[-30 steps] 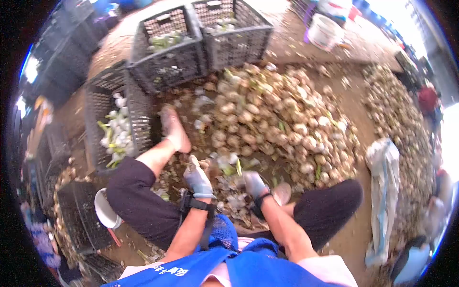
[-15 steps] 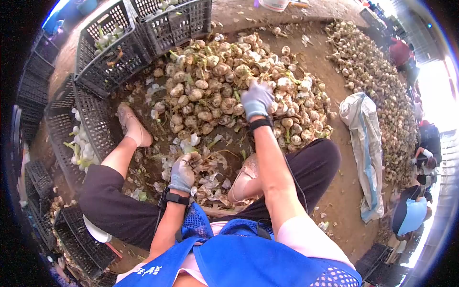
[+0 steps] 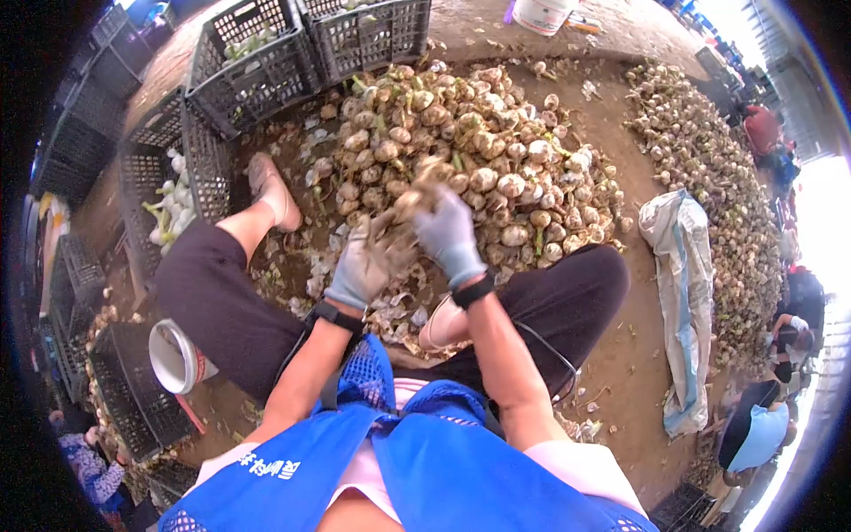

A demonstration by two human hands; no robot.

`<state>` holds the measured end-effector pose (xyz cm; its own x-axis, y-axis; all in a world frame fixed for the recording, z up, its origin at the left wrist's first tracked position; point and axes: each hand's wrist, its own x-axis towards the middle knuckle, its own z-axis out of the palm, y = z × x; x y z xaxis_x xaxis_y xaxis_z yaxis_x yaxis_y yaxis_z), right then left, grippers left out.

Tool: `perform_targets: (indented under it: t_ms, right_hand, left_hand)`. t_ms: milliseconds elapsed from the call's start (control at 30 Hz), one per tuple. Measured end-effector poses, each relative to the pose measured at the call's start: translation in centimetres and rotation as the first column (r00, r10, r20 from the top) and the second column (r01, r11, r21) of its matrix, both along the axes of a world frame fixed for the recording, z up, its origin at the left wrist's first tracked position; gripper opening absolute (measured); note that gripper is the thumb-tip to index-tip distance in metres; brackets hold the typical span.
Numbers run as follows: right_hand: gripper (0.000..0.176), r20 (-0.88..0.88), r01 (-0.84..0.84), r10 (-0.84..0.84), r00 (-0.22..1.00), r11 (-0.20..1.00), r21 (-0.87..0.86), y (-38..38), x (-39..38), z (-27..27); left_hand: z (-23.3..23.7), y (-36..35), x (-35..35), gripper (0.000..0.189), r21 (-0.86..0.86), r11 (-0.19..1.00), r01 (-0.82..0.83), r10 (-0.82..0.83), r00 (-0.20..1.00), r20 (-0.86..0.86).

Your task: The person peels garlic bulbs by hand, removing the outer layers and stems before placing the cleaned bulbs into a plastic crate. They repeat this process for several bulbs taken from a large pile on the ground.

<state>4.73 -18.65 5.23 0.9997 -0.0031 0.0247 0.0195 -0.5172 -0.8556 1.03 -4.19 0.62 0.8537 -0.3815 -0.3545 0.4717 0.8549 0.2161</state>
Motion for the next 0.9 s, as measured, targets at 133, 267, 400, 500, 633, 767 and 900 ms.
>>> perform_targets:
  t_ms: [133,267,400,500,633,767,900]
  right_hand:
    - [0.037,0.015,-0.043,0.04,0.999,0.957,0.287,2.6,-5.1,-1.4]
    - [0.028,-0.255,0.188,0.023,0.967,0.612,0.768,1.3,-5.2,1.0]
    - [0.021,-0.312,0.24,0.014,0.95,0.607,0.758,1.5,-5.3,1.6]
    - [0.016,-0.3,0.219,0.044,0.953,0.585,0.781,1.6,-5.1,1.3]
    - [0.014,-0.308,0.183,0.082,0.948,0.652,0.736,1.5,-4.8,-1.1]
    - [0.014,-0.398,0.204,0.137,0.907,0.684,0.7,0.5,-5.2,0.3]
    - [0.015,-0.407,0.191,0.262,0.875,0.586,0.788,-0.5,-5.5,1.0]
  left_hand:
    - [-4.3,1.1,0.1,0.029,-0.053,0.99,-0.13,0.135,0.984,0.115]
    - [1.3,0.4,-1.7,0.031,0.278,0.944,-0.177,0.075,0.937,0.34]
    - [1.8,-0.3,-1.8,0.032,0.433,0.885,-0.169,-0.003,0.93,0.369]
    - [2.0,-0.7,-2.0,0.033,0.568,0.702,-0.43,0.012,0.805,0.593]
    - [-0.4,-1.2,-2.0,0.029,0.741,0.479,-0.469,-0.076,0.82,0.568]
    - [-1.8,-1.3,-2.3,0.027,0.74,0.534,-0.41,-0.054,0.856,0.514]
    - [-0.9,-1.1,-2.1,0.027,0.764,0.533,-0.364,-0.1,0.869,0.484]
